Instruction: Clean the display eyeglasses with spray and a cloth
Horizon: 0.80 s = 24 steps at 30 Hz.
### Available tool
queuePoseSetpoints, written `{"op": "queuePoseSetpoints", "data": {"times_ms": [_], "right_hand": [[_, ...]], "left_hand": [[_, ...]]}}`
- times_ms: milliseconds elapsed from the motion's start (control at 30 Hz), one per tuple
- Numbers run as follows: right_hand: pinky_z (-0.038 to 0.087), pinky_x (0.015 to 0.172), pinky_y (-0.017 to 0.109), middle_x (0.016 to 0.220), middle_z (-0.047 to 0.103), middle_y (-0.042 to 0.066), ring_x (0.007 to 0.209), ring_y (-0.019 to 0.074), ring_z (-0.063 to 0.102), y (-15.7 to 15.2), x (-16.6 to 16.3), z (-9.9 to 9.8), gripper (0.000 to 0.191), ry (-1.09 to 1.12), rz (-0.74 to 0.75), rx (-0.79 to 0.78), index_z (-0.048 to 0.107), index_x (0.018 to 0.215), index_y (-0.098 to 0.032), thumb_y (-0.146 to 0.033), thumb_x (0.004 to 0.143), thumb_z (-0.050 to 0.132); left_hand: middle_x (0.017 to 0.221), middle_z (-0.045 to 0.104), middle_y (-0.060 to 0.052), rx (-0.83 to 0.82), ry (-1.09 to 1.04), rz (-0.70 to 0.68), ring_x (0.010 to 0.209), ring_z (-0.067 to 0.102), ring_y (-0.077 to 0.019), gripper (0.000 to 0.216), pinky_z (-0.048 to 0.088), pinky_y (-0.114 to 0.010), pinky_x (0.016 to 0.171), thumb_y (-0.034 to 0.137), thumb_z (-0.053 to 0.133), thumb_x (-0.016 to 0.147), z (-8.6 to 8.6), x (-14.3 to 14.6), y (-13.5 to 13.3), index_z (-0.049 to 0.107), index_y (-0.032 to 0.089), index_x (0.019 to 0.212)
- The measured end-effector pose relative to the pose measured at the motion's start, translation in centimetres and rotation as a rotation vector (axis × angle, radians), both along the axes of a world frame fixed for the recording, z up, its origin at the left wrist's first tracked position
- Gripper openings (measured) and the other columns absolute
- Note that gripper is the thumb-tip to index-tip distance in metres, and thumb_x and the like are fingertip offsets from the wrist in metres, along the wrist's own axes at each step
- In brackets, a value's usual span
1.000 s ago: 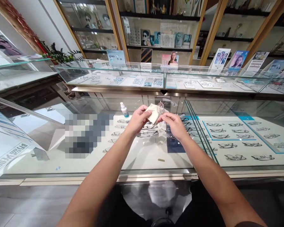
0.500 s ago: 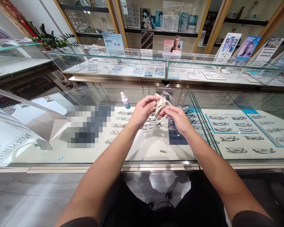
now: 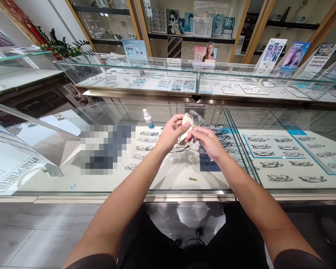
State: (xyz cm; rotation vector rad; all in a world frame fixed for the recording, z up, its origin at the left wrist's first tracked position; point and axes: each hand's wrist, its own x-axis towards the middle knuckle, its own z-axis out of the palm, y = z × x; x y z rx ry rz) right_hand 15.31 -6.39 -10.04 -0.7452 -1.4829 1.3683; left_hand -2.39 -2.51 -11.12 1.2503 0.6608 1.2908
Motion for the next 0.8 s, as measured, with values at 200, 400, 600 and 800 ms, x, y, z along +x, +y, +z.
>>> {"op": "queuePoseSetpoints", "data": {"times_ms": [200,400,600,800], "right_hand": [[0.052,0.086,0.035,0.083,0.078,0.004,0.085,0.0215,0.069,0.0,0.0,0.2,0.040,0.003,0.026,-0.005,0.075,0.078,-0.024,-0.062,0.089,0.076],[0.054,0.082,0.035,0.080,0.078,0.004,0.081,0.0211,0.069,0.4,0.1,-0.3,0.038,0.044,0.082,-0.086,0.076,0.078,-0.023,-0.059,0.087,0.079],[0.057,0.087,0.037,0.080,0.077,0.006,0.087,0.0233,0.071,0.5,0.3,-0.2,0.035,0.112,0.108,-0.144,0.076,0.078,-0.022,-0.056,0.086,0.079],[0.055,0.084,0.037,0.077,0.073,0.005,0.083,0.0227,0.069,0.6,0.0,-0.4,0.036,0.098,0.124,-0.136,0.076,0.075,-0.021,-0.055,0.087,0.079]], "left_hand": [[0.065,0.064,0.001,-0.042,0.074,-0.128,0.052,0.059,-0.0127,0.051,0.044,-0.025,0.052,0.066,0.087,0.085,0.4,0.2,-0.9,0.065,0.021,0.096],[0.062,0.061,0.004,-0.079,-0.009,-0.237,0.051,0.055,-0.0128,0.050,0.047,-0.025,0.051,0.064,0.085,0.088,0.8,0.5,-1.4,0.058,0.023,0.098],[0.066,0.066,0.002,-0.030,-0.025,-0.265,0.053,0.056,-0.0113,0.047,0.050,-0.026,0.057,0.054,0.090,0.086,1.0,0.4,-1.4,0.062,0.020,0.102],[0.059,0.065,0.002,-0.001,-0.045,-0.199,0.045,0.054,-0.0125,0.045,0.049,-0.028,0.051,0.056,0.087,0.089,0.8,0.9,-1.6,0.063,0.020,0.099]]}}
